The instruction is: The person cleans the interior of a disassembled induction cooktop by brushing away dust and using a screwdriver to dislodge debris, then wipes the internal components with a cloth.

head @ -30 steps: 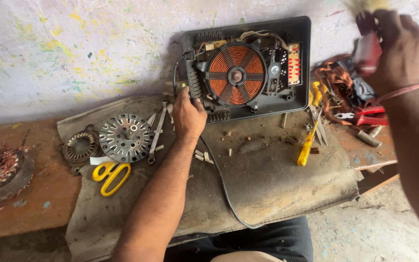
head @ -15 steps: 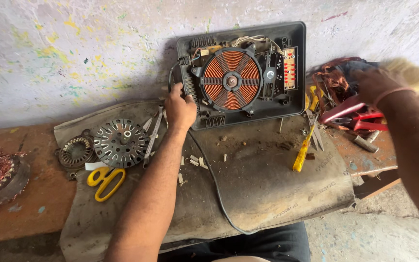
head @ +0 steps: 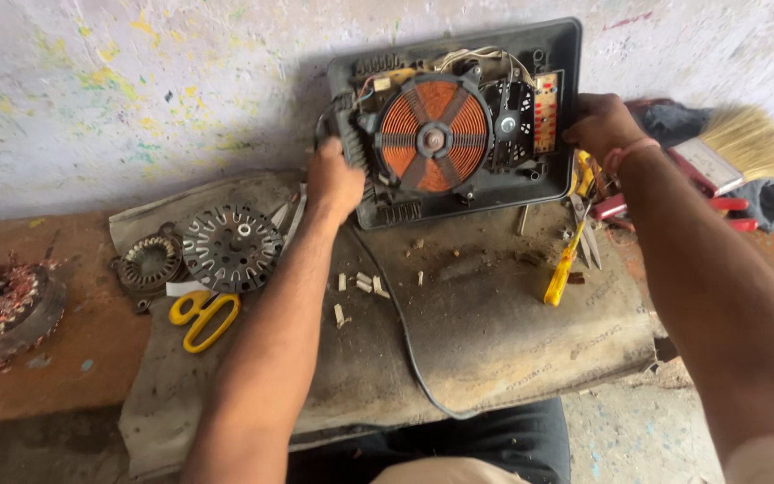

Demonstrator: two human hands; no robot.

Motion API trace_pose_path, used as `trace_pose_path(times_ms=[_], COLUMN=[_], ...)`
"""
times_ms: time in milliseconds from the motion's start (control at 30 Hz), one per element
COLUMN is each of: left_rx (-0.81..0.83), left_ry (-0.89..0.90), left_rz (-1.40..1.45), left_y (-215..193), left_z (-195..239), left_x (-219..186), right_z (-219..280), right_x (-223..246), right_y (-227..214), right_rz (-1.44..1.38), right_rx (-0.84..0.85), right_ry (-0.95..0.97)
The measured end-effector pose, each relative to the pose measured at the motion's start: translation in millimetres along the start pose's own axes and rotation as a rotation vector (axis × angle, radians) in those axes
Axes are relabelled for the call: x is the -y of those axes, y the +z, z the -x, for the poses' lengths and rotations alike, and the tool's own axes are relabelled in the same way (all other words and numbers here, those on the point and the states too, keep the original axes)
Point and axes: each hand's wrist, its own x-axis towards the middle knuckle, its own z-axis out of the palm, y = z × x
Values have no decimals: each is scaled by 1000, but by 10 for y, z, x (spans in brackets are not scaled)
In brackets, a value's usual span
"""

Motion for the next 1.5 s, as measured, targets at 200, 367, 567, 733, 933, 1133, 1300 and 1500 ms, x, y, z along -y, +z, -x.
trace_pose_path(times_ms=[200, 367, 567, 733, 933, 1133, 1300, 1500], left_rx=[-313, -447, -462, -168, -440, -516, -471, -309], left_ry=[271, 603, 445, 339, 555, 582, 419, 460], left_rz=[338, 465, 675, 1419, 563, 415, 100, 249], left_y=[-60, -179, -95, -47, -38, -31, -35, -72], left_z=[333, 457, 441, 445, 418, 535, 543, 587], left_x=[34, -12, -15, -10, 48, 162, 160, 165], right_z=[73, 46, 128, 199, 324, 454, 524, 825], right_x=[-95, -332, -541, -493, -428, -497, -486, -205], right_y=[-262, -109, -63, -165, -87, -40, -16, 119], right_rz=[160, 314, 1273, 253, 179, 971, 388, 196], right_rx=[-392, -539, -821, -644, -588, -577, -617, -540], right_ry=[-729, -849, -775, -865, -912, -590, -887, -691])
